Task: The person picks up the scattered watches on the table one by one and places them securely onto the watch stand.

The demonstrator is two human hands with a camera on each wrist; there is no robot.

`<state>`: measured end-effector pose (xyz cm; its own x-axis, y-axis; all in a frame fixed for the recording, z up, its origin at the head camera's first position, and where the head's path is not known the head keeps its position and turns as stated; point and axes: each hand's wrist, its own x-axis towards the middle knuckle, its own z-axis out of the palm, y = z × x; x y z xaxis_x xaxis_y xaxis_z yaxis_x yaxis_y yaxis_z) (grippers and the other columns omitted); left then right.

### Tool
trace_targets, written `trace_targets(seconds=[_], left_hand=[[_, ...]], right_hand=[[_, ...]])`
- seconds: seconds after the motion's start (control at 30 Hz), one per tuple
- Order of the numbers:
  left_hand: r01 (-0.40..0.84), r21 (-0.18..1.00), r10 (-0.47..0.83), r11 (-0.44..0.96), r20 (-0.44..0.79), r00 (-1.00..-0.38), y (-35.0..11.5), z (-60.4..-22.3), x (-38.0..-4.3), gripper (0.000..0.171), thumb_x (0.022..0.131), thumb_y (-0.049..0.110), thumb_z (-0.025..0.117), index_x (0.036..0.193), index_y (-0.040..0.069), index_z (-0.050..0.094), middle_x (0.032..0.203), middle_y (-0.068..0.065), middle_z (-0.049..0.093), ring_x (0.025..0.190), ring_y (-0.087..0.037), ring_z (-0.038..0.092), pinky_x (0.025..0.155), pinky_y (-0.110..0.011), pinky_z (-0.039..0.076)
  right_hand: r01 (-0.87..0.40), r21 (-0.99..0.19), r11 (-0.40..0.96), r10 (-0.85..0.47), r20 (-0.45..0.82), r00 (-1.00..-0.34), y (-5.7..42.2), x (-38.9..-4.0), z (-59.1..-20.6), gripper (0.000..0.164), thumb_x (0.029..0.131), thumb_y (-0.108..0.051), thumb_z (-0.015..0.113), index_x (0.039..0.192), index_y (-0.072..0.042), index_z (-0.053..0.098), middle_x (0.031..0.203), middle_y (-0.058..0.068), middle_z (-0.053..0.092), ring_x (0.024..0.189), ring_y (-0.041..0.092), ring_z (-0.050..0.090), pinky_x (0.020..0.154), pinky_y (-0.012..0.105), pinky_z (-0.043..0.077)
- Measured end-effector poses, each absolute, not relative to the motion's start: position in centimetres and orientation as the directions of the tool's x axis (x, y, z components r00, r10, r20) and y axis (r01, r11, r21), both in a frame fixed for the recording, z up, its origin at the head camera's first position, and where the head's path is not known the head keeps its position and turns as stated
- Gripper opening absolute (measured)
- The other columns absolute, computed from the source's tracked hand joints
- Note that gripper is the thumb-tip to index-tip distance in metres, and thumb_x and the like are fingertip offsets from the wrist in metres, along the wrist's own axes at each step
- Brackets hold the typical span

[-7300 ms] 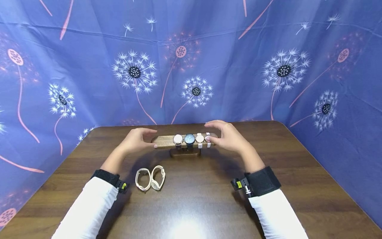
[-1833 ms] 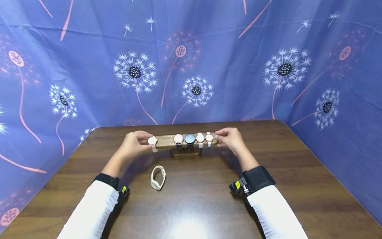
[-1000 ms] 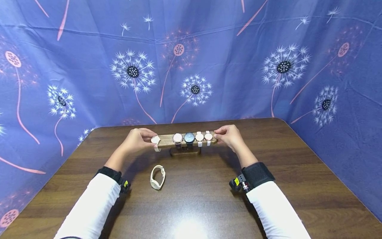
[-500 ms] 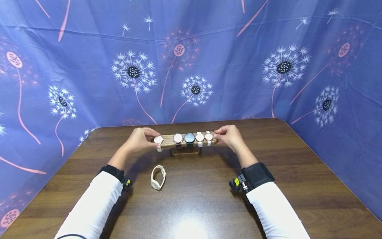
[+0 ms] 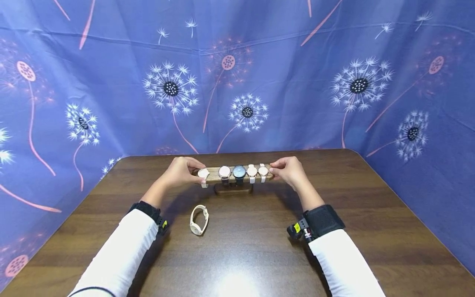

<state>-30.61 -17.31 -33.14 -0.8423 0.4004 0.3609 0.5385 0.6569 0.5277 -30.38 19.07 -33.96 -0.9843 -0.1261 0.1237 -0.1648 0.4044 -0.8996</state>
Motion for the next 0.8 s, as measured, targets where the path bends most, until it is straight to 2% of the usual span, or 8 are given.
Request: trace_targets(seconds=[0.2,0.53,0.8], left_hand=[[0.557,0.505,0.421,0.659,0.366,-0.83,-16.7,-33.2,-31.0,0.044,0.064,0.023,0.092,0.102,0.005,0.077,0.099,-0.006,0.073,0.083,-0.013,0.065,0.072,-0.029,0.054],[0.563,0.49,0.428,0.666,0.367,-0.826,-15.5,-33.2,-31.1,0.04,0.064,0.023,0.092,0.097,0.006,0.078,0.097,-0.004,0.074,0.091,-0.016,0.066,0.079,-0.032,0.054],[0.568,0.469,0.434,0.676,0.369,-0.822,-14.8,-33.0,-31.0,0.039,0.065,0.023,0.092,0.097,0.007,0.078,0.098,-0.004,0.074,0.092,-0.017,0.067,0.079,-0.031,0.054]], right_hand=[[-0.159,-0.902,0.4,-0.125,0.118,-0.985,19.2,-30.3,-33.9,0.026,0.089,0.006,0.065,0.112,0.018,0.062,0.107,0.031,0.064,0.073,0.015,0.069,0.08,0.049,0.055],[-0.139,-0.918,0.372,-0.11,0.105,-0.988,19.2,-30.4,-34.1,0.027,0.089,0.006,0.065,0.113,0.018,0.062,0.1,0.022,0.067,0.071,0.011,0.068,0.08,0.047,0.055],[-0.107,-0.927,0.36,-0.094,0.078,-0.992,19.1,-30.5,-34.1,0.028,0.089,0.006,0.065,0.114,0.017,0.062,0.106,0.026,0.065,0.071,0.011,0.068,0.082,0.047,0.054]])
